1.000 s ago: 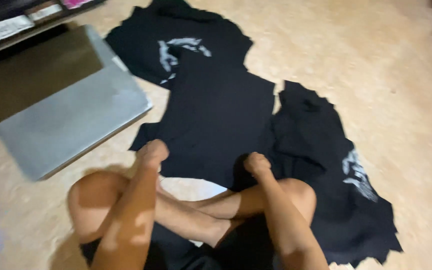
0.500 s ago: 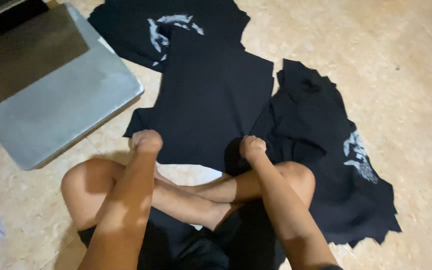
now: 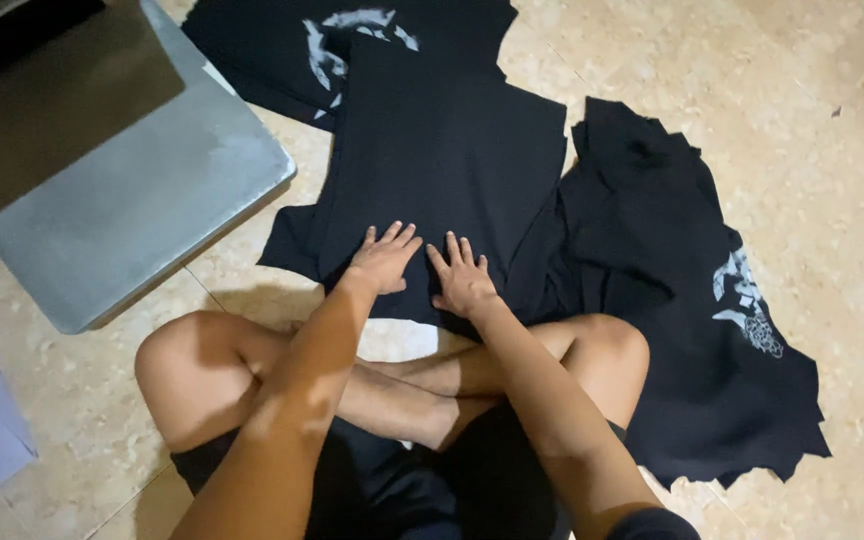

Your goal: Sorting and smoothing printed black fabric panels on the floor before placing them into a heat press machine.

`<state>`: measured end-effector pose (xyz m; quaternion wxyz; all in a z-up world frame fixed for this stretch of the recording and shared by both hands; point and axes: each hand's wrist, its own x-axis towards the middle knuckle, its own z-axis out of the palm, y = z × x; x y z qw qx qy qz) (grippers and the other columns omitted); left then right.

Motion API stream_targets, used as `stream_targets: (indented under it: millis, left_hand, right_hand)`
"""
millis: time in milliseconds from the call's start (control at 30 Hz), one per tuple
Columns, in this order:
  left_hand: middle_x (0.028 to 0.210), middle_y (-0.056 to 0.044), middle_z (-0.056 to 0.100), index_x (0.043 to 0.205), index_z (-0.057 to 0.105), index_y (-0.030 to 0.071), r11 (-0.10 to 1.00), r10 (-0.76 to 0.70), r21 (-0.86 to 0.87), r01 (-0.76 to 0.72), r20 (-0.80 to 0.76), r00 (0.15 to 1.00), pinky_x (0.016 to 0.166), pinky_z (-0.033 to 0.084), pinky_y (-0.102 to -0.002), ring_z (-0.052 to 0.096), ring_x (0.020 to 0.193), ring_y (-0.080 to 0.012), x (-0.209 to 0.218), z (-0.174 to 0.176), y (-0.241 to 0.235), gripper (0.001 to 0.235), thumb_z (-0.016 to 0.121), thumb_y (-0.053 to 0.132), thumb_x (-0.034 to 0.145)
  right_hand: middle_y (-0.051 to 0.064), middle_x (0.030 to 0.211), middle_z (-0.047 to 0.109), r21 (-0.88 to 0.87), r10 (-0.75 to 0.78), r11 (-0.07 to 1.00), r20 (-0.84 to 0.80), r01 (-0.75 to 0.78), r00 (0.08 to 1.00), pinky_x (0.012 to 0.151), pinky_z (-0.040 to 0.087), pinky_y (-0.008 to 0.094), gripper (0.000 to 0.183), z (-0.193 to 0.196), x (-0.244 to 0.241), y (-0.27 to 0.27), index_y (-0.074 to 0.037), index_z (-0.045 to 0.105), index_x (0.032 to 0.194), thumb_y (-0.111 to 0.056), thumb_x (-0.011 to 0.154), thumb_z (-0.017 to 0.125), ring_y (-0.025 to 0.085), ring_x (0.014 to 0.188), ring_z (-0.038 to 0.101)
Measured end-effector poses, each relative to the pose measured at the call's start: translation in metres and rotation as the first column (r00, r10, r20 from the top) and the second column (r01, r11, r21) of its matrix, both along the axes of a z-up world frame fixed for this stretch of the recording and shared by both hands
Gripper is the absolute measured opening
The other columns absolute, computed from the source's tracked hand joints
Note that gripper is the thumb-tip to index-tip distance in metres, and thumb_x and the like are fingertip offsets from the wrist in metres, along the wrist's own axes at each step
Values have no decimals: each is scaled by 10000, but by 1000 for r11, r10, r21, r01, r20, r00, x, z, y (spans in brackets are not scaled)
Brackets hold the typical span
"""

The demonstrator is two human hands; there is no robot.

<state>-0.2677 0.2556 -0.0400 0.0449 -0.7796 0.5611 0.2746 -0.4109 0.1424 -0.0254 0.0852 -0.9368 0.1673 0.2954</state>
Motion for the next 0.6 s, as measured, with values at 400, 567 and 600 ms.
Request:
stream_targets:
  millis: [400, 567, 600]
  left_hand:
    - [1599, -168, 405, 1555, 378, 74, 985, -156, -49, 166, 166, 974, 1081, 449, -664, 342, 1509, -360, 11, -35, 3, 760, 723, 274, 908]
    - [1418, -234, 520, 1385, 505, 23, 946, -268, -139, 293, 178, 947, 935, 561, -613, 464, 1398, -480, 12, -53, 4, 550, 674, 145, 876]
    - [1418, -234, 520, 1385, 505, 23, 944, -270, -142, 297, 180, 946, 935, 561, -613, 464, 1398, -480, 9, -57, 8, 550, 674, 145, 876]
  right_hand:
    - [174, 1574, 318, -215, 51, 975, 6, -48, 999, 1009, 449, 583, 720, -37, 10, 7, -193, 313, 1515, -326, 916, 690, 365, 1420, 335]
    - [150, 1486, 361, -153, 12, 988, 72, 0, 997, 1015, 468, 563, 697, -39, 0, 0, -184, 355, 1442, -395, 884, 717, 320, 1380, 373]
    - [150, 1486, 361, -157, 8, 988, 74, 3, 997, 1015, 468, 563, 697, -29, -1, 3, -184, 355, 1442, -395, 884, 717, 320, 1380, 373]
